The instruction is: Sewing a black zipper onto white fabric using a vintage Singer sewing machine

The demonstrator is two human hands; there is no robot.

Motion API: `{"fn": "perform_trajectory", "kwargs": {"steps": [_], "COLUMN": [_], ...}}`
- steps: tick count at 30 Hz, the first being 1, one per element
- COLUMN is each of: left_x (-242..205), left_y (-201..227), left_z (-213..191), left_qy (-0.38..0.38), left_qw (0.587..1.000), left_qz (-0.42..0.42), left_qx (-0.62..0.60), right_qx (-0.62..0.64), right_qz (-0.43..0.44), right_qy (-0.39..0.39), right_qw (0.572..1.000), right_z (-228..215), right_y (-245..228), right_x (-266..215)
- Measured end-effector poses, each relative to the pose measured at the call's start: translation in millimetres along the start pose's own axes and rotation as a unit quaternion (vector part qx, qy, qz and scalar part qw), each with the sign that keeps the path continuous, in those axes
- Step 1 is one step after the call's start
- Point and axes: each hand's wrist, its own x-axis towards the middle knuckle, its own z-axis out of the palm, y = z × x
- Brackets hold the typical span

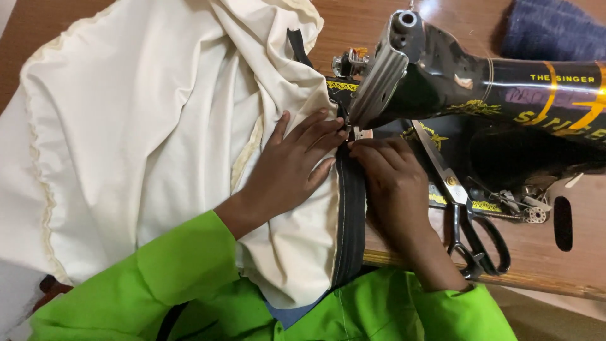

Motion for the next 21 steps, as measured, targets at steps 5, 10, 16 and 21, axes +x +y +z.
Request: {"fn": "perform_trajectory", "kwargs": {"steps": [5, 10, 16, 21], "left_x": [3, 6, 8, 8], "left_y": [0, 2, 0, -1], "left_z": [2, 1, 7, 12], "left_qy": [0.000, -0.003, -0.008, 0.004], "left_qw": [1.000, 1.000, 0.999, 0.999], "left_qz": [-0.010, -0.026, -0.037, -0.040], "left_qx": [0.015, 0.013, 0.016, 0.021], "right_qx": [-0.019, -0.040, -0.034, -0.063], "right_qz": [-0.012, -0.019, 0.000, -0.004], "right_qy": [0.003, 0.000, -0.017, -0.012], "right_qw": [1.000, 0.999, 0.999, 0.998], "right_z": [6, 3, 10, 11], "right_y": [12, 13, 28, 28], "right_x": [-3, 0, -1, 0]}}
